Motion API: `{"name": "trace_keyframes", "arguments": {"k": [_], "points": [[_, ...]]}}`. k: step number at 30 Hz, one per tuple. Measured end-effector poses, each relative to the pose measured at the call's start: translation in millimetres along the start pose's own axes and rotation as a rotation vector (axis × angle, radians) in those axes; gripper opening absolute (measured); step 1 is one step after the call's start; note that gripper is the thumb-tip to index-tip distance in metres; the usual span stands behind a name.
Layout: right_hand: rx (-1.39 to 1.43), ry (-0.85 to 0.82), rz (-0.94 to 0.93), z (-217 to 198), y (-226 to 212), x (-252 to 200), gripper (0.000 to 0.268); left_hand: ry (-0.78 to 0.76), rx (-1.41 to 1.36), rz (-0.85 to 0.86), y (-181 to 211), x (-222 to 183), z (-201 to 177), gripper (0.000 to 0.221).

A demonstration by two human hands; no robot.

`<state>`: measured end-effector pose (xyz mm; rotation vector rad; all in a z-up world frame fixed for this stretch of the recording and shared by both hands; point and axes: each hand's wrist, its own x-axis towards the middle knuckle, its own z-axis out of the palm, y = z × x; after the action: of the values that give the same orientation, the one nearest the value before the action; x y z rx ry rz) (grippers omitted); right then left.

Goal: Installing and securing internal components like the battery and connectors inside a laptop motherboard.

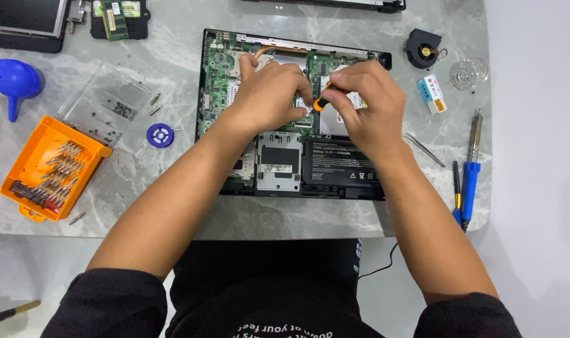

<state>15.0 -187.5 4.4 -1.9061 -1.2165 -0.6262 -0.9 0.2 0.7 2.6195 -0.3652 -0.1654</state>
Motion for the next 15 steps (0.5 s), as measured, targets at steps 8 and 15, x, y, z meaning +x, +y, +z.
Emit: {"name": "trace_keyframes", "arguments": {"k": [8,15], "points": [[0.000,-0.106,-0.037,-3,-4,4,0.016,0.011,-0.051,0.002,0,-3,-1,0.041],[0.054,-0.155,-0.022,-8,-3,8,0.023,0.013,-0.075,-0.016,2,-4,-5,0.051]]}}
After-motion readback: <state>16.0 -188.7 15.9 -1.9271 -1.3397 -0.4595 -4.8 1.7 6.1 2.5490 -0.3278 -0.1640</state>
